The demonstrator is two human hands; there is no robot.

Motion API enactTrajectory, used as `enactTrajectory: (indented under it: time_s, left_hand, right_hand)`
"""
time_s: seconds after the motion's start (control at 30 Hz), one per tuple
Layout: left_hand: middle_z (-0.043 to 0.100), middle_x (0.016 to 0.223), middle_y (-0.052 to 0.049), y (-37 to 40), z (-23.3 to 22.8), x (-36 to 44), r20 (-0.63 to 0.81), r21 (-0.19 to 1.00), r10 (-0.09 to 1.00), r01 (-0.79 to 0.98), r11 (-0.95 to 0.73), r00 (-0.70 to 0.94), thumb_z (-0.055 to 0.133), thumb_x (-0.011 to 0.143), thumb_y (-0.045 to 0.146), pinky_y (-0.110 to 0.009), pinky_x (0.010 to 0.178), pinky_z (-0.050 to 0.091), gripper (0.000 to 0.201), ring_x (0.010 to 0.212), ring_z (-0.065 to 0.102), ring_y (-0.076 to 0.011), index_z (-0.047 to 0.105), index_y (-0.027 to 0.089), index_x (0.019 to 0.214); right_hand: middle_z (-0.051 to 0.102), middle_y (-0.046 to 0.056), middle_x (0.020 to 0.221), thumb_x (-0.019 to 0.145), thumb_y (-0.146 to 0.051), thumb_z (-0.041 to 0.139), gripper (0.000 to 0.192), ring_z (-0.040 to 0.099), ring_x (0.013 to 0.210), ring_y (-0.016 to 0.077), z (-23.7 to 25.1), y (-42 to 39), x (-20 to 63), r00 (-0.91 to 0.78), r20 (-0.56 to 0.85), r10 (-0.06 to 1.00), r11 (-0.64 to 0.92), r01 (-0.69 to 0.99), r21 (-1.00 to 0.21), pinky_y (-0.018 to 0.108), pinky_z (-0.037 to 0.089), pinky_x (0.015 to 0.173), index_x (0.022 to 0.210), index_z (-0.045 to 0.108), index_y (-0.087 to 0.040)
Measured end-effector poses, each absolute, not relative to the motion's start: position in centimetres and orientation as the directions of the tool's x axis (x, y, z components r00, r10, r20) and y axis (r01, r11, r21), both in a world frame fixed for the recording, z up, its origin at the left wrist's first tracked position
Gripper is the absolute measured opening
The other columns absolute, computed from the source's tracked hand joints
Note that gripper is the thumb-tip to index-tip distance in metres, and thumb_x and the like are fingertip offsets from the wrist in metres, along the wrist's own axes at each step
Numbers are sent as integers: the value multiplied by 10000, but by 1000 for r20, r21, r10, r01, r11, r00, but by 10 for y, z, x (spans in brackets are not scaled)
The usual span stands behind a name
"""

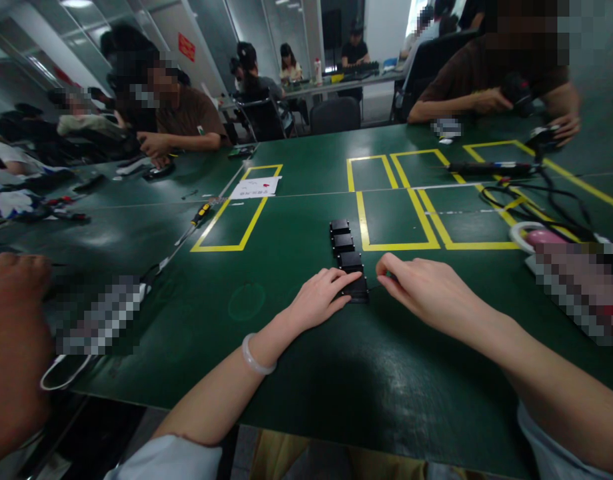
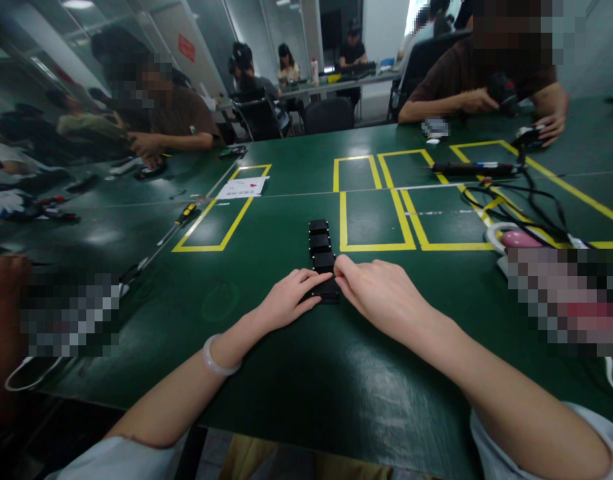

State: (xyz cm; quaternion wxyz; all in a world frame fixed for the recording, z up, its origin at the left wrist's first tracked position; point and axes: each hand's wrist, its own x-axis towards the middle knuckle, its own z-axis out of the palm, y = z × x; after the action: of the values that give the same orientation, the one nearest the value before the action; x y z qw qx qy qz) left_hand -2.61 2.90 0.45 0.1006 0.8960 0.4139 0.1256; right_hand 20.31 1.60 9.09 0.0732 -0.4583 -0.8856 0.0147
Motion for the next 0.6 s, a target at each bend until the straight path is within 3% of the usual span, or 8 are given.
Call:
enactTrajectory:
  time_s: [0.17,0.37,0.6]
  left_hand:
    - [496,1223,-64,29,5,-26,140,277,765,717,-639,628,470,958,325,-382,939,452,483,1101,485,-217,327,299,1419]
    - [496,1227,-63,28,6,-26,138,284,766,716,-638,628,463,958,326,-386,924,461,487,1084,495,-218,320,314,1424]
    - [494,1229,-61,29,6,-26,134,283,769,720,-634,625,468,956,323,-384,931,456,485,1091,491,-220,327,309,1420]
  right_hand:
    - [652,24,793,931,-284,383,160,620,678,169,93,14,203,-573,134,809,588,792,-162,266,340,570,1025,476,-194]
    - [636,22,671,961,-360,337,249,589,590,188,92,17,202,-568,114,815,575,816,-53,281,294,535,920,528,-205]
    - [656,32,795,936,-299,379,196,614,670,174,93,15,202,-570,126,812,583,799,-145,274,337,568,1054,487,-185]
